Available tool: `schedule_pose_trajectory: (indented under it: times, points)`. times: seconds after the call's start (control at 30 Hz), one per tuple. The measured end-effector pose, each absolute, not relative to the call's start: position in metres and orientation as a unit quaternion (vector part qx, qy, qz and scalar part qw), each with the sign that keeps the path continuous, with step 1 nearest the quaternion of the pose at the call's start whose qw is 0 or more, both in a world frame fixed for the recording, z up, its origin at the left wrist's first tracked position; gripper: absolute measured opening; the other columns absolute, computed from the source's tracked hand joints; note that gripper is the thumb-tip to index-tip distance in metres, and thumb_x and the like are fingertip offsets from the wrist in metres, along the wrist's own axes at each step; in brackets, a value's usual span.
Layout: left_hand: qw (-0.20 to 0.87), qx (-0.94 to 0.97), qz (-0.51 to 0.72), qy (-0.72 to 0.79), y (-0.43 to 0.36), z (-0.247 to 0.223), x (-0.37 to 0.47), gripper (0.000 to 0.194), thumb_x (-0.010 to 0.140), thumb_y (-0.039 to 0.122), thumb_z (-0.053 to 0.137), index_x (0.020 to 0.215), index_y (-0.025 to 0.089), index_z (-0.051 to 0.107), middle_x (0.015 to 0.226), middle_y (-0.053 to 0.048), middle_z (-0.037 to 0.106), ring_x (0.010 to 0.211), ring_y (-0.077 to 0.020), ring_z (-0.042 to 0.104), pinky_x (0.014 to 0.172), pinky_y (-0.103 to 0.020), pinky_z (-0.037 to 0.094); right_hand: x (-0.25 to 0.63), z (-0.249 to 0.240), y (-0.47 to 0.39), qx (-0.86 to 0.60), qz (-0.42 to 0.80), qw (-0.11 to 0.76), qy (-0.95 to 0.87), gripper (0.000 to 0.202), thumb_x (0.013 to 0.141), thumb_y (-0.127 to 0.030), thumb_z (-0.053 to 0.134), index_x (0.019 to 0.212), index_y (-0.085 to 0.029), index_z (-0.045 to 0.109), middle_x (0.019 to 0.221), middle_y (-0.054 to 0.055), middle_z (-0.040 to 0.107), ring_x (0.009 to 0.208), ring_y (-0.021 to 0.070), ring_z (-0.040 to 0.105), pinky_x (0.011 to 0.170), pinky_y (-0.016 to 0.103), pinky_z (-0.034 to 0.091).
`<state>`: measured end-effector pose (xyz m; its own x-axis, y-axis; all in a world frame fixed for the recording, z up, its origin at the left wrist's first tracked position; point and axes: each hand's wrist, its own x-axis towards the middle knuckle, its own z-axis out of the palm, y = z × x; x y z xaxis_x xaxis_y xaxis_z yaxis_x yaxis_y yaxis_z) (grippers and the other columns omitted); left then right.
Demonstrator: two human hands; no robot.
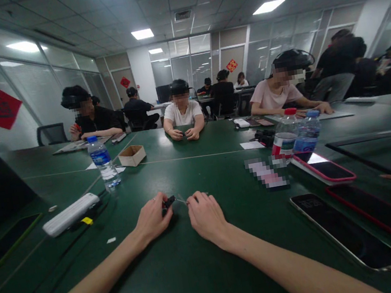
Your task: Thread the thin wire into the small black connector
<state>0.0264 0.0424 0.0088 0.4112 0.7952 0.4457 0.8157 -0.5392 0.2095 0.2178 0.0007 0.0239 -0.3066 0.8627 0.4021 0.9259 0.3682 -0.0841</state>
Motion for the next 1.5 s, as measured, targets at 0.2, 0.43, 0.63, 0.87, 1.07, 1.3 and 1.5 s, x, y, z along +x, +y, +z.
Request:
schedule_pose_trajectory:
  times: [0.2,0.43,0.63,0.87,1.07,1.3,1.5]
  points:
    - [0.013,-0.842,-0.258,-0.473,0.0436,0.0075,0.0254,0.015,0.085,0.026,0.049,0.098,0.020,0.044,0.085,-0.005,0.061,0.076,-0.0219,0.060,0.069,-0.032,0.043,0.2173,0.0252,-0.0001,-0.556,-0.076,0.205,-0.802,0.025,0.095,-0.022,0.036,0.104,-0.017,0.059,0.101,0.008,0.058,0.088,0.0177,0.055,0.075,0.030,0.040]
    - [0.001,-0.844,-0.252,-0.474,0.0421,0.0094,0.0258,0.015,0.084,0.026,0.050,0.097,0.021,0.044,0.084,-0.004,0.061,0.076,-0.0218,0.060,0.070,-0.032,0.043,0.2179,0.0261,-0.0012,-0.556,-0.071,0.209,-0.802,0.024,0.095,-0.022,0.036,0.104,-0.017,0.058,0.102,0.008,0.059,0.089,0.0182,0.056,0.075,0.030,0.041]
    - [-0.015,-0.846,-0.251,-0.469,0.0411,0.0119,0.0255,0.015,0.084,0.027,0.049,0.097,0.021,0.044,0.084,-0.004,0.062,0.076,-0.0214,0.060,0.069,-0.032,0.043,0.2180,0.0265,-0.0011,-0.552,-0.072,0.207,-0.804,0.023,0.094,-0.023,0.037,0.105,-0.017,0.057,0.102,0.008,0.060,0.089,0.0185,0.056,0.076,0.031,0.041]
    - [-0.020,-0.854,-0.261,-0.450,0.0416,0.0101,0.0242,0.016,0.083,0.025,0.049,0.098,0.021,0.043,0.088,-0.004,0.060,0.077,-0.0209,0.059,0.070,-0.031,0.043,0.2182,0.0235,0.0000,-0.544,-0.070,0.203,-0.811,0.021,0.093,-0.024,0.041,0.104,-0.018,0.058,0.100,0.007,0.060,0.089,0.0184,0.056,0.075,0.030,0.041]
    - [-0.024,-0.856,-0.249,-0.451,0.0449,0.0057,0.0238,0.020,0.080,0.019,0.051,0.098,0.022,0.044,0.091,-0.003,0.059,0.080,-0.0207,0.059,0.071,-0.030,0.043,0.2188,0.0224,0.0018,-0.533,-0.070,0.190,-0.821,0.022,0.093,-0.024,0.041,0.100,-0.018,0.061,0.099,0.007,0.061,0.089,0.0177,0.056,0.075,0.029,0.040]
    - [-0.039,-0.857,-0.248,-0.450,0.0464,0.0054,0.0233,0.017,0.080,0.019,0.052,0.095,0.021,0.044,0.086,-0.003,0.059,0.076,-0.0204,0.059,0.067,-0.030,0.043,0.2196,0.0222,0.0017,-0.531,-0.059,0.199,-0.821,0.024,0.094,-0.023,0.039,0.100,-0.018,0.061,0.098,0.006,0.062,0.088,0.0172,0.056,0.075,0.029,0.041]
    - [-0.039,-0.860,-0.251,-0.442,0.0458,0.0061,0.0242,0.011,0.082,0.021,0.051,0.091,0.022,0.044,0.085,-0.002,0.059,0.075,-0.0196,0.059,0.067,-0.029,0.043,0.2193,0.0239,0.0021,-0.524,-0.053,0.202,-0.826,0.025,0.095,-0.022,0.038,0.101,-0.017,0.062,0.099,0.007,0.062,0.087,0.0170,0.057,0.075,0.030,0.041]
